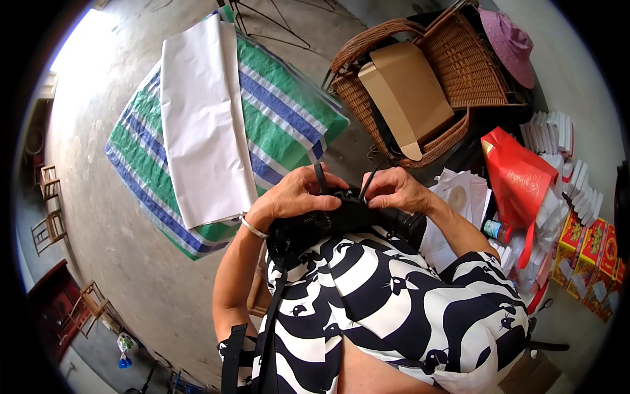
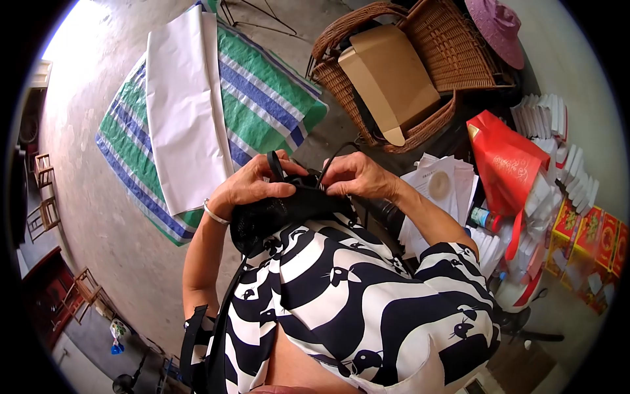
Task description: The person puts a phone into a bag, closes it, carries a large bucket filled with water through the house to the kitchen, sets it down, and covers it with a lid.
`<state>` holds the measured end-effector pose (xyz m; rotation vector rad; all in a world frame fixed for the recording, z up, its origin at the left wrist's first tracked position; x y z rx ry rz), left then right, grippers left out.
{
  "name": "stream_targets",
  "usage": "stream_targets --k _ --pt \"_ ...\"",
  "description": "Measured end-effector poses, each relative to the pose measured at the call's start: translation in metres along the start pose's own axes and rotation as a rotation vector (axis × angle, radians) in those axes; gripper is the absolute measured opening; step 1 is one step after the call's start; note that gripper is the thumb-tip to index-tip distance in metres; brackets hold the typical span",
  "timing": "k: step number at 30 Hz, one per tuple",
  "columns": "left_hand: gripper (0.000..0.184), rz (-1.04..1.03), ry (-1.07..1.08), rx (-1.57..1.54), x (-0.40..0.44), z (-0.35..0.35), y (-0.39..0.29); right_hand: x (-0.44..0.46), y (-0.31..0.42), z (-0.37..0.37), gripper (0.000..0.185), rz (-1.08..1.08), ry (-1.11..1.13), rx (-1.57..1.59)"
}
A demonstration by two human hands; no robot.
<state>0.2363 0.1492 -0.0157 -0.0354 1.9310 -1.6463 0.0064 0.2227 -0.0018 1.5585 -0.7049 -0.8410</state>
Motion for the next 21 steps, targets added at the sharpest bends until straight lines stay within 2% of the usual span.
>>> stream_targets --k 4,6,10,12,16,21 --pt "0.034 -0.022 -0.004 0.018 0.001 0.001 0.000 -0.002 -0.007 0.000 0.009 -0.102 -0.098 0.224" --pt "0.034 -0.026 -0.003 0.002 0.000 0.001 -0.001 -0.003 -0.006 -0.003 0.007 0.009 -0.195 0.194" --pt "0.033 -0.024 -0.006 0.006 0.000 0.003 0.001 -0.002 -0.012 -0.012 0.006 0.045 -0.287 0.164" --pt "0.035 0.030 0.013 -0.094 0.000 0.003 -0.003 0.000 -0.016 -0.019 0.007 0.056 -0.413 0.317" --pt "0.033 0.043 0.026 -0.069 0.000 0.004 -0.001 0.003 -0.022 -0.020 0.006 0.110 -0.445 0.355" --pt "0.030 0.080 0.011 -0.211 0.002 0.004 -0.001 0.006 -0.028 -0.025 0.005 0.169 -0.463 0.334"
Point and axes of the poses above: each hand's wrist, its own x-axis towards the middle knuckle, its own z-axis out of the back of the hand, y = z × x, the point moved 1 cm from there along x, towards the middle knuckle, and after that the axes turned 9 degrees about z, right-handed, at the moved point
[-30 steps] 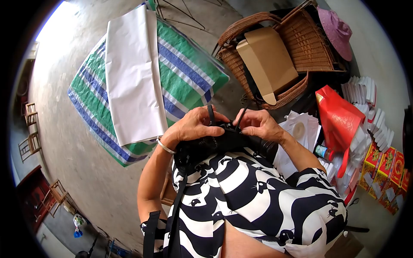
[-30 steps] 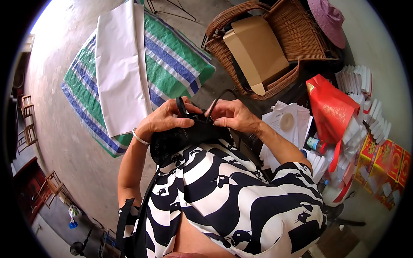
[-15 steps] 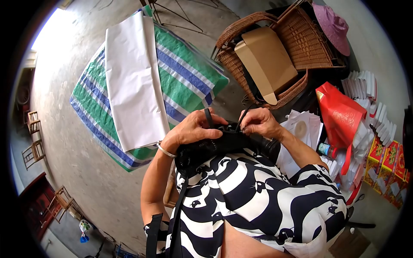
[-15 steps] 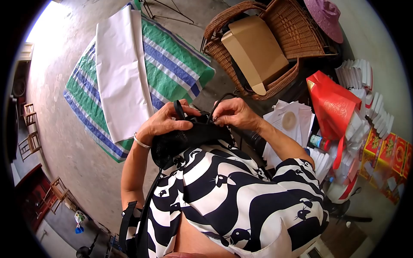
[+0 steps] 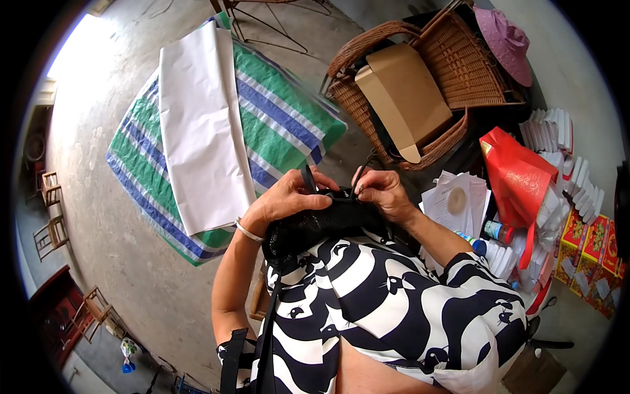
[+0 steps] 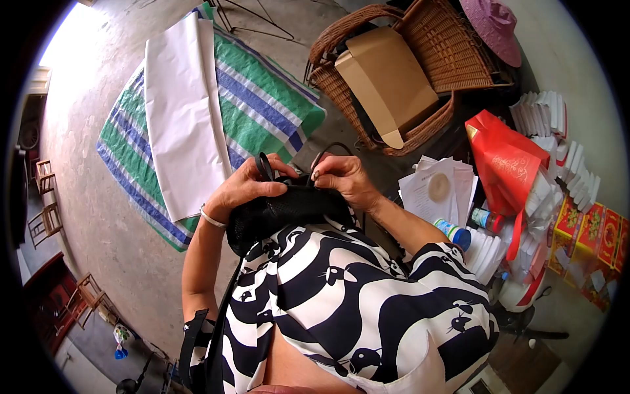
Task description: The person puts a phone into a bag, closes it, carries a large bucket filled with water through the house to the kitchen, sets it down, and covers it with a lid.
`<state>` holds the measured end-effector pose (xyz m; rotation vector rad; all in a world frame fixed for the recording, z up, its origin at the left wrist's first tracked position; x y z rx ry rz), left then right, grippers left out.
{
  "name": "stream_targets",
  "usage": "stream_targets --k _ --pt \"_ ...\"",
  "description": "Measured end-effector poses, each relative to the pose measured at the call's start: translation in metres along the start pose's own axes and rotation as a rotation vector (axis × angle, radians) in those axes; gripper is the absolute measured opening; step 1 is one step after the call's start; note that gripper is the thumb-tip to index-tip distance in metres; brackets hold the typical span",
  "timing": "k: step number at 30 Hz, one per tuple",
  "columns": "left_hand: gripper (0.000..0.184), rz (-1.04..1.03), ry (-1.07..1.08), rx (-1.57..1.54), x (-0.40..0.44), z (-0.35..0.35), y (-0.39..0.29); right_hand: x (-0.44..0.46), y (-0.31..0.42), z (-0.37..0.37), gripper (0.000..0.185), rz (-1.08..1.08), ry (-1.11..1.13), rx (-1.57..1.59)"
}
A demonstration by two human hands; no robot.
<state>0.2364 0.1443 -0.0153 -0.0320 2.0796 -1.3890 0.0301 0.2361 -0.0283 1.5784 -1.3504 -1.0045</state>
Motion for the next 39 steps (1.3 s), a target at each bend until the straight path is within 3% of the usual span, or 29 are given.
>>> stream_targets --k 5,12,16,19,21,22,25,27,29,32,37,39 --pt "0.032 0.024 0.021 -0.037 0.000 0.004 0.002 0.000 -0.008 -0.013 0.004 -0.001 -0.088 0.247" --pt "0.054 0.057 -0.055 -0.211 0.001 0.013 -0.007 0.003 -0.010 -0.010 0.006 -0.043 -0.070 0.315" --pt "0.056 0.034 -0.103 -0.176 0.002 0.017 -0.022 0.006 -0.010 -0.006 0.006 -0.070 -0.072 0.343" --pt "0.048 -0.048 -0.218 0.085 0.007 0.016 -0.034 0.008 -0.010 -0.005 0.006 -0.052 -0.076 0.313" --pt "0.036 -0.399 -0.416 0.692 0.006 0.004 -0.052 0.009 -0.007 -0.006 0.005 -0.033 -0.114 0.287" --pt "0.024 -0.395 -0.349 0.653 0.007 -0.005 -0.060 0.009 -0.007 -0.006 0.005 -0.032 -0.114 0.290" --pt "0.020 -0.386 -0.303 0.797 0.018 -0.021 -0.070 0.010 -0.005 -0.005 0.006 -0.102 -0.145 0.306" --pt "0.020 -0.385 -0.364 0.804 0.026 -0.022 -0.071 0.009 -0.001 -0.005 0.008 -0.153 -0.114 0.305" --pt "0.020 -0.246 -0.318 0.914 0.031 -0.022 -0.071 0.008 -0.002 -0.004 0.009 -0.150 -0.159 0.282" --pt "0.023 -0.421 -0.387 0.970 0.040 -0.023 -0.059 0.005 -0.006 -0.001 0.011 -0.137 -0.199 0.270" --pt "0.021 -0.348 -0.356 0.981 0.039 -0.025 -0.061 0.004 -0.005 0.000 0.010 -0.143 -0.213 0.255" --pt "0.020 -0.292 -0.335 0.984 0.040 -0.026 -0.061 0.003 -0.008 0.002 0.011 -0.132 -0.199 0.085"
Point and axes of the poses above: each hand's wrist, its own x-axis towards the middle knuckle, its own z-axis out of the back of the hand, y = z × x, the point moved 1 cm from there along x, towards the middle knuckle, and after that the axes turned 9 degrees about z, right-handed, at the moved point
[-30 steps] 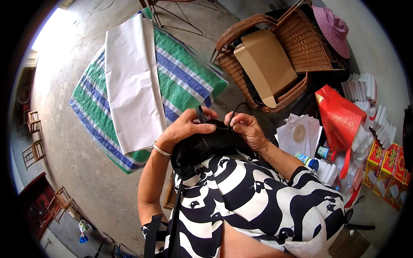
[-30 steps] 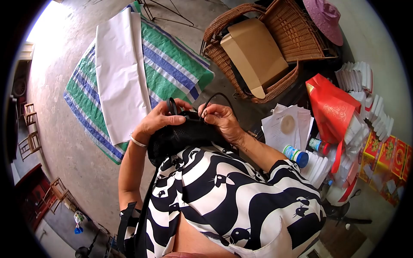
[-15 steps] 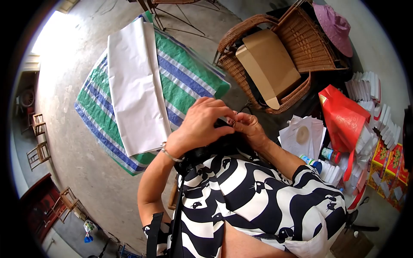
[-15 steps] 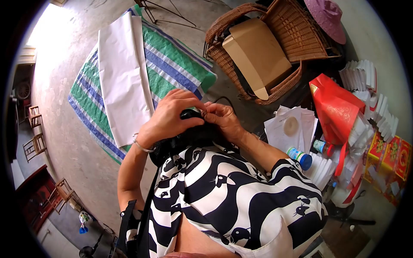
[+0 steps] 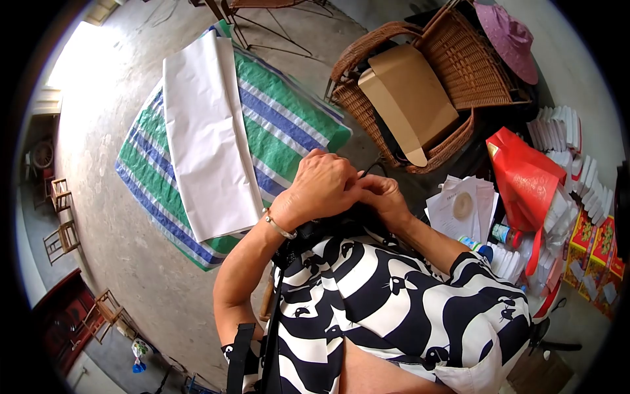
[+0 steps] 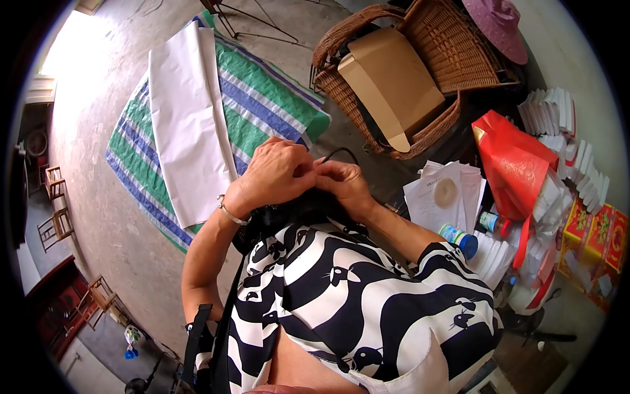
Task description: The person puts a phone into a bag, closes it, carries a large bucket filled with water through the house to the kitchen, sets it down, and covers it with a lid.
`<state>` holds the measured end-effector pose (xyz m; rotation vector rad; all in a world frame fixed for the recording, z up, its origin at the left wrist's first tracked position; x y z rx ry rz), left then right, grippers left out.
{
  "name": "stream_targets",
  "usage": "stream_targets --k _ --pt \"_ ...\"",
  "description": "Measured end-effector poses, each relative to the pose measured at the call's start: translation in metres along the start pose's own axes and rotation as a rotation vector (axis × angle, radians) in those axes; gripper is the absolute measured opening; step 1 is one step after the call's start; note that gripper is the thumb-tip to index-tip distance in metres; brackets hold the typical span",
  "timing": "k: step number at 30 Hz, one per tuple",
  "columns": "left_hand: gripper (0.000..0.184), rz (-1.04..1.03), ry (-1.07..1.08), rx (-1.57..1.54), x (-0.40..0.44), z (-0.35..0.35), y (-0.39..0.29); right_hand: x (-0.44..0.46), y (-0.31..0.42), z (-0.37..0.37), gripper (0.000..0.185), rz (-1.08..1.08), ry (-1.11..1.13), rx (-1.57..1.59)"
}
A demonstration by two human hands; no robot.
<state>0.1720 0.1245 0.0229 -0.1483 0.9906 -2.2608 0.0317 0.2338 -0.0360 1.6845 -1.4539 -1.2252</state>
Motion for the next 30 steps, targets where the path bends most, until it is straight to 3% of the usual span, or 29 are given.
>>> stream_targets --k 7,9,10,12,17,20,30 --pt "0.016 0.047 -0.066 -0.069 -0.002 0.000 0.000 -0.008 0.035 -0.014 0.012 0.037 -0.079 -0.138" --pt "0.015 0.088 -0.061 -0.098 -0.001 0.001 -0.002 -0.014 0.043 -0.005 0.017 0.113 0.123 -0.591" --pt "0.014 0.093 -0.043 -0.090 -0.001 0.002 -0.002 -0.014 0.046 0.000 0.017 0.111 0.122 -0.591" --pt "0.014 0.103 -0.031 -0.079 -0.002 0.002 -0.002 -0.008 0.047 0.006 0.024 0.081 0.354 -0.823" --pt "0.014 0.089 -0.090 -0.059 -0.004 0.001 -0.004 -0.004 0.047 0.004 0.020 0.033 0.365 -0.773" --pt "0.014 0.128 -0.097 -0.075 -0.005 0.004 -0.003 -0.002 0.055 0.002 0.016 0.114 0.374 -0.838" --pt "0.016 0.138 -0.142 -0.060 -0.011 0.015 -0.011 0.001 0.073 0.014 0.021 -0.114 0.572 -0.715"
Point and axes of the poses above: each hand's wrist, its own x-axis towards the middle knuckle, its own z-axis out of the back of the hand, y = z × x, the point moved 1 cm from there along x, towards the middle knuckle, and after that the axes turned 9 degrees about z, right-handed, at the moved point
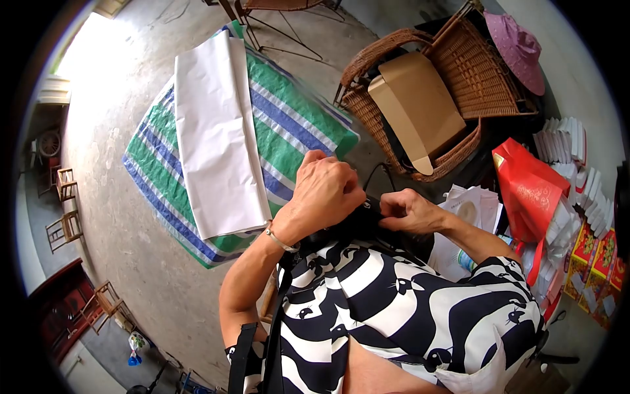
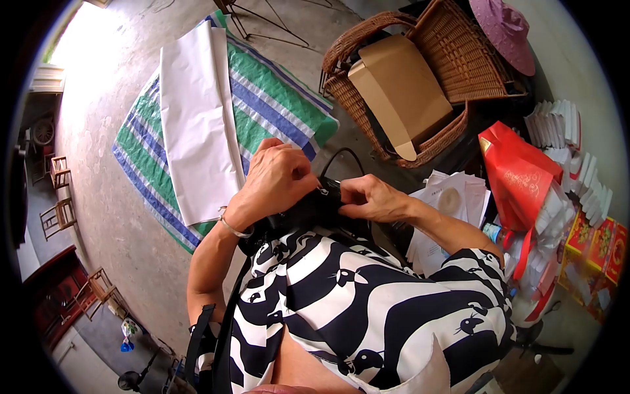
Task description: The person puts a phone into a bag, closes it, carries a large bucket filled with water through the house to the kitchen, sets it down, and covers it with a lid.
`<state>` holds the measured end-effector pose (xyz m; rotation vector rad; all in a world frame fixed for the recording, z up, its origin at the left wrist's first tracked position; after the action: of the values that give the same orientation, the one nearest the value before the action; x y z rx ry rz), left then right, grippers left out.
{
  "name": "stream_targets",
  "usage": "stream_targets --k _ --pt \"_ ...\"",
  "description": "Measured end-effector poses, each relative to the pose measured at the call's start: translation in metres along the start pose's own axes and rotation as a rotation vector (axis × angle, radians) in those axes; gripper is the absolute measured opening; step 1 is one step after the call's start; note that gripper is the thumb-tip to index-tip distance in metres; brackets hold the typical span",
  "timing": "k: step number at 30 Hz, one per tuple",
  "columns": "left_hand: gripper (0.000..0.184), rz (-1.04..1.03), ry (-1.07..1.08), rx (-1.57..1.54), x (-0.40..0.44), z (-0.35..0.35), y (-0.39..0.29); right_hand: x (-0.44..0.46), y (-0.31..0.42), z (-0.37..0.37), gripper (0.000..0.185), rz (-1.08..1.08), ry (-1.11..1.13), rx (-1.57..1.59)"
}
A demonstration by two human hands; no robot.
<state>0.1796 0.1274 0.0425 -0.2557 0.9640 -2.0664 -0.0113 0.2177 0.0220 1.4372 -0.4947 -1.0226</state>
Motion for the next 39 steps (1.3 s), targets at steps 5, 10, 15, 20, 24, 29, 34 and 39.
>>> stream_targets --k 5,10,15,20,24,29,34,39 --pt "0.016 0.005 0.029 -0.018 0.000 0.000 -0.002 -0.001 -0.003 0.008 0.022 -0.044 0.089 0.063" --pt "0.015 -0.033 -0.029 -0.019 -0.003 0.002 -0.010 -0.004 -0.002 0.015 0.024 -0.047 0.200 0.176" --pt "0.014 -0.063 -0.088 0.051 -0.009 -0.001 -0.019 -0.001 -0.007 0.019 0.025 -0.026 0.280 0.145" --pt "0.012 -0.091 -0.156 -0.027 -0.013 -0.003 -0.018 0.000 -0.006 0.023 0.026 -0.016 0.334 0.142" --pt "0.012 -0.061 -0.147 -0.040 -0.018 -0.003 -0.020 -0.002 -0.012 0.023 0.027 0.006 0.370 0.116" --pt "0.010 -0.045 -0.172 -0.067 -0.017 -0.010 -0.016 0.009 -0.015 0.021 0.029 0.011 0.455 0.084" --pt "0.008 0.038 -0.225 -0.097 -0.018 -0.007 -0.003 0.025 -0.017 0.014 0.034 -0.014 0.272 0.063" --pt "0.009 0.018 -0.258 -0.091 -0.016 -0.008 0.005 0.041 -0.010 0.014 0.034 0.095 0.321 -0.009"
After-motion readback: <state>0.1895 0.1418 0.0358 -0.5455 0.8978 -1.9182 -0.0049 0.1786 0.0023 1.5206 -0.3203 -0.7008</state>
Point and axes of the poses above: each hand's wrist, its own x-axis towards the middle knuckle, its own z-axis out of the back of the hand, y = z × x, the point moved 1 cm from there along x, towards the middle knuckle, and after that the axes turned 9 degrees about z, right-handed, at the moved point
